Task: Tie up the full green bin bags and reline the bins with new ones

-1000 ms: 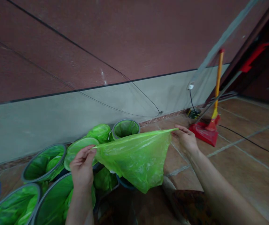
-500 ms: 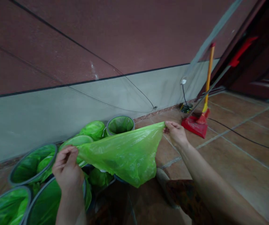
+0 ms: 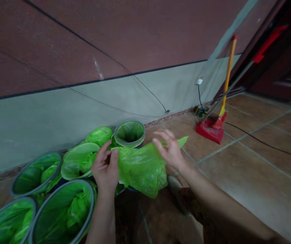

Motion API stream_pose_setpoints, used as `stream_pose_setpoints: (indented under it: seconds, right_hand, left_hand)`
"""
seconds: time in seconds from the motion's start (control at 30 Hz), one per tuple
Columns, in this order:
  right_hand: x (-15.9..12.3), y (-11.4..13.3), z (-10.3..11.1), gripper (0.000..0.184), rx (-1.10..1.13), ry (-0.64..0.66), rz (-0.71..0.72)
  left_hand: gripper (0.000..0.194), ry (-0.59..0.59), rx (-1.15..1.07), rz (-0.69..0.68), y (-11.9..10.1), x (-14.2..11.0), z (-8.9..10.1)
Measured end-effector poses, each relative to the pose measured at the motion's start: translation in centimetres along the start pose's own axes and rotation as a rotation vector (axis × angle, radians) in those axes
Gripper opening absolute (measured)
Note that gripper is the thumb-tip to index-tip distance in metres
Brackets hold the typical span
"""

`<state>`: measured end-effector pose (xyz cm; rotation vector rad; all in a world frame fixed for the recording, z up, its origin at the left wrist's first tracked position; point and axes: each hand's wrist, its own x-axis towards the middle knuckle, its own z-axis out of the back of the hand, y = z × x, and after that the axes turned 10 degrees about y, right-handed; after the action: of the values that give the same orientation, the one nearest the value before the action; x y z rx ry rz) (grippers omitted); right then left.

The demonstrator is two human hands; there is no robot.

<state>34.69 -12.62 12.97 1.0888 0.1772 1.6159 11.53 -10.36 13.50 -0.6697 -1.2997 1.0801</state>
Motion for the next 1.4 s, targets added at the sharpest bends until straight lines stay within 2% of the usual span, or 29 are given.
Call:
stream_pose_setpoints:
  seconds: [0.07, 0.13, 0.27, 0.4, 0.47, 0.53, 0.6, 0.73, 0.83, 1.0, 1.13, 1.23, 1.4]
  right_hand:
    - [-0.3, 2.1, -1.6, 0.026, 0.167, 0.190, 0.026]
    - [-0.6, 3.1, -2.6, 0.029, 0.277, 0.268, 0.020]
    - [-0.6, 2.9, -3.4, 0.023, 0.407, 0.275, -0.057]
    - [-0.5, 1.8, -3.8, 0.022, 0.586, 0.225, -0.190]
    - [-0.4, 1.5, -3.8, 0.023, 0.602, 0.195, -0.219]
    - [-0.1, 1.2, -3.3, 0.024, 0.560, 0.129, -0.224]
    - [0.3, 0.5, -2.4, 0.026, 0.502, 0.011, -0.224]
    - [1.6, -2.2, 0.6, 0.028, 0.346, -0.277, -0.259]
    - [2.2, -4.3, 2.8, 0.031, 0.270, -0.438, -0.306]
    - [2.3, -5.2, 4.3, 0.031, 0.233, -0.539, -0.316]
    - [2.5, -5.0, 4.6, 0.031, 0.198, -0.636, -0.322]
    - [2.7, -5.4, 5.3, 0.029, 0.171, -0.730, -0.312]
    - [2.5, -8.0, 7.4, 0.026, 0.156, -0.870, -0.333]
  left_hand:
    - [0.043, 0.129, 0.044, 0.004, -0.1, -0.6, -1.6]
    - [0.044, 0.252, 0.104, 0.005, -0.3, -1.1, -2.8]
    - [0.046, 0.395, 0.167, -0.016, -0.6, -1.6, -4.1]
    - [0.054, 0.477, 0.171, -0.011, -0.5, -1.7, -4.5]
    - [0.054, 0.510, 0.186, 0.004, -0.3, -1.7, -4.6]
    - [0.049, 0.534, 0.211, 0.025, 0.0, -1.7, -4.6]
    - [0.041, 0.551, 0.238, 0.038, 0.4, -1.7, -4.4]
    - [0.035, 0.597, 0.300, 0.044, 1.2, -1.4, -3.4]
    - [0.031, 0.670, 0.394, 0.013, 1.3, -1.3, -2.5]
    - [0.019, 0.864, 0.639, -0.115, 0.6, -1.6, -1.7]
    - [0.015, 0.869, 0.748, -0.095, 0.5, -1.9, -1.5]
    - [0.014, 0.862, 0.695, -0.064, 0.6, -1.8, -0.9]
    - [0.014, 0.989, 0.517, 0.011, 0.3, -1.3, 0.6]
